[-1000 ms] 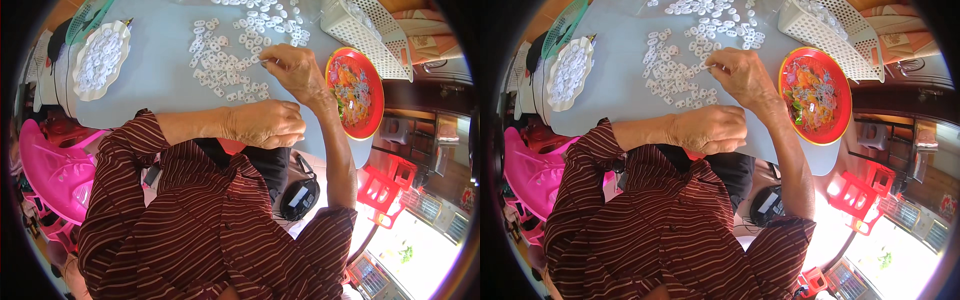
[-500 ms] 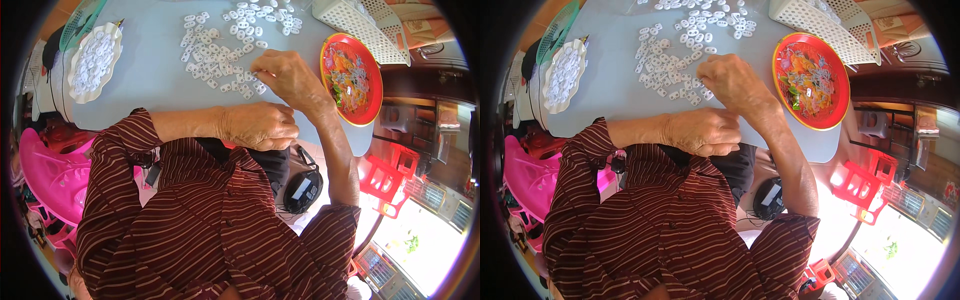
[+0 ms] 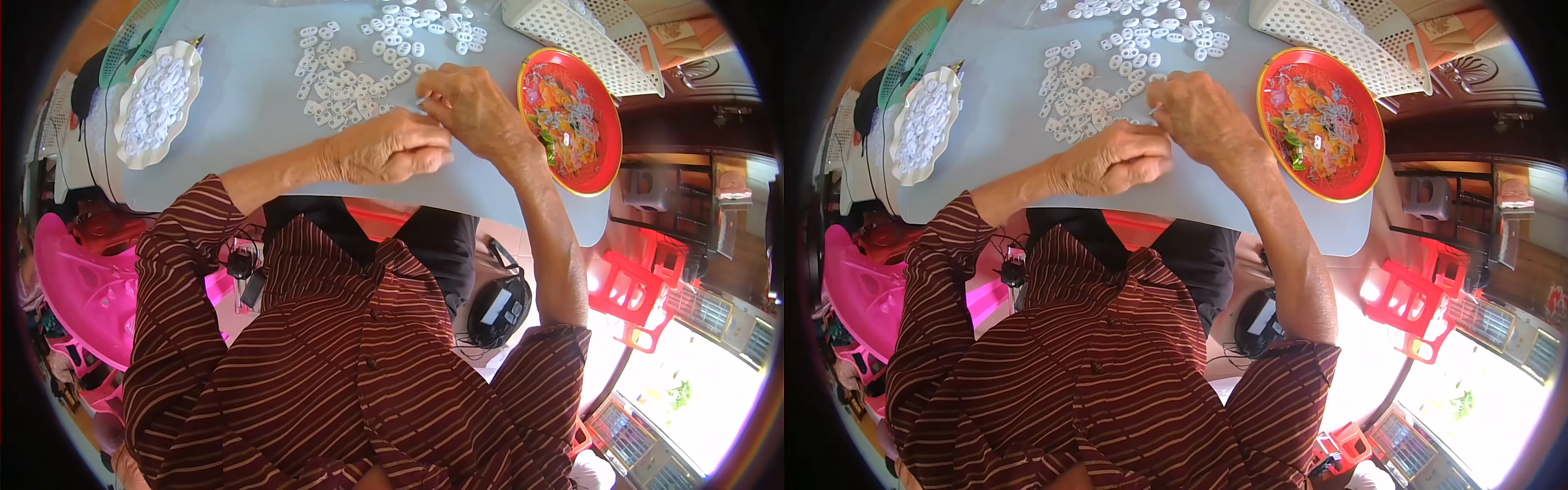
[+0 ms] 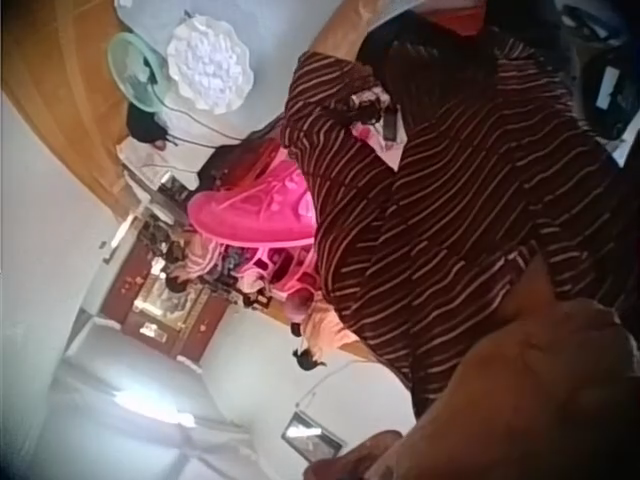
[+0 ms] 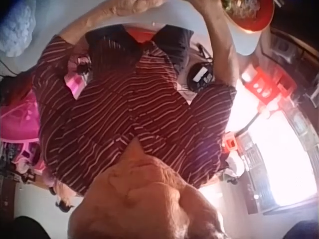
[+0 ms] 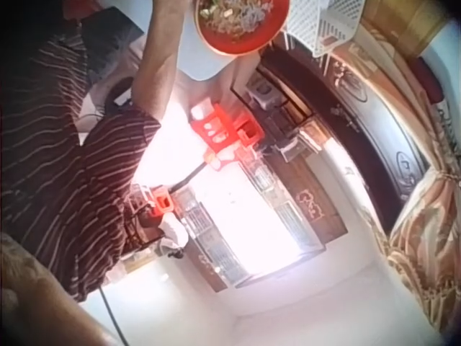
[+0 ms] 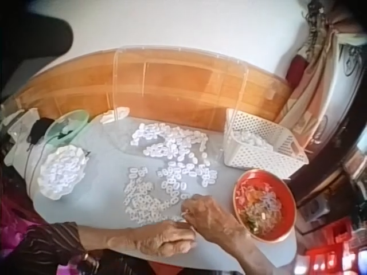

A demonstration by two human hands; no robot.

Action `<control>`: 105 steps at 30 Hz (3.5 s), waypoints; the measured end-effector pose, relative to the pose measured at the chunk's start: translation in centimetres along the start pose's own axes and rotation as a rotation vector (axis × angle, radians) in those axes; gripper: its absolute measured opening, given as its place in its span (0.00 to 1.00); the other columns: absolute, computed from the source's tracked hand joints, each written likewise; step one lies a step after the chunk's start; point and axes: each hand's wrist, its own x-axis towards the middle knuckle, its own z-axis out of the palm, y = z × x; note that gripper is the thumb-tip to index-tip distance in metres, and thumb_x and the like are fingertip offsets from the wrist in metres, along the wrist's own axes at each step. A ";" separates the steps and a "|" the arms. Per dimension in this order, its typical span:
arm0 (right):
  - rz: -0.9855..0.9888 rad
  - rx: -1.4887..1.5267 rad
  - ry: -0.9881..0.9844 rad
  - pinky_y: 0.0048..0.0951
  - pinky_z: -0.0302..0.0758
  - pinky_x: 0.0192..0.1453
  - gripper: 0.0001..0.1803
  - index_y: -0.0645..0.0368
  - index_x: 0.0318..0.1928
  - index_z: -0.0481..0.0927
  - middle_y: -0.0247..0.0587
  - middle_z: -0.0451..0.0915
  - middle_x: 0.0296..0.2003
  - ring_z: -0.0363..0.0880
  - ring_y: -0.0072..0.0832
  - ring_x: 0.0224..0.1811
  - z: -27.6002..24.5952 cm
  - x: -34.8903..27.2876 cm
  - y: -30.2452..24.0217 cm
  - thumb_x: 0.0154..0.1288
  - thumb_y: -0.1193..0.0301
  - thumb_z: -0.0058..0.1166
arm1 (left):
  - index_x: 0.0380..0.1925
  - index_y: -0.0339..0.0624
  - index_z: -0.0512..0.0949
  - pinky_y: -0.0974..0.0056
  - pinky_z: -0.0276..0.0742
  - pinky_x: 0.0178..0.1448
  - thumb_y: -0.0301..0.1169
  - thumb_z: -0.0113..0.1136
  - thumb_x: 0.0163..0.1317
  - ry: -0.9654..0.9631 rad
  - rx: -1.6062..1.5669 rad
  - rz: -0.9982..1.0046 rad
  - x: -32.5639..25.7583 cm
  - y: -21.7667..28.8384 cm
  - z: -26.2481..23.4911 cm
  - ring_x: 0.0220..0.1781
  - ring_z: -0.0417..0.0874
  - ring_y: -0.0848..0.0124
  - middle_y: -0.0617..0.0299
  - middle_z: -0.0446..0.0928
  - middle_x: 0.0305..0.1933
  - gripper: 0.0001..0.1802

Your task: The recorder is manually assembling small white plastic components by inserting colorful plastic rings into them.

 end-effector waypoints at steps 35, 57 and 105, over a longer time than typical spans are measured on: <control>0.375 1.138 0.580 0.22 0.76 0.39 0.06 0.65 0.40 0.77 0.37 0.80 0.31 0.80 0.21 0.34 2.7 -3.2 -0.7 0.64 0.76 0.52 | 0.32 0.37 0.71 0.69 0.65 0.25 0.31 0.49 0.64 0.388 -0.001 -0.238 1.9 0.2 -0.6 0.20 0.66 0.78 0.66 0.68 0.19 0.07; 0.290 0.638 0.623 0.22 0.73 0.27 0.04 0.66 0.31 0.79 0.40 0.79 0.19 0.77 0.18 0.21 1.0 -2.8 -0.3 0.57 0.76 0.55 | 0.37 0.35 0.73 0.73 0.71 0.38 0.30 0.49 0.65 0.453 -0.381 -0.222 1.6 -1.0 -0.4 0.30 0.74 0.79 0.65 0.74 0.29 0.09; 0.369 1.213 0.585 0.19 0.69 0.37 0.10 0.62 0.42 0.75 0.29 0.75 0.32 0.70 0.14 0.31 2.8 -4.9 -1.3 0.58 0.82 0.50 | 0.32 0.38 0.72 0.71 0.63 0.24 0.32 0.46 0.61 0.342 -0.209 -0.253 1.3 -0.9 0.1 0.20 0.64 0.80 0.68 0.70 0.20 0.09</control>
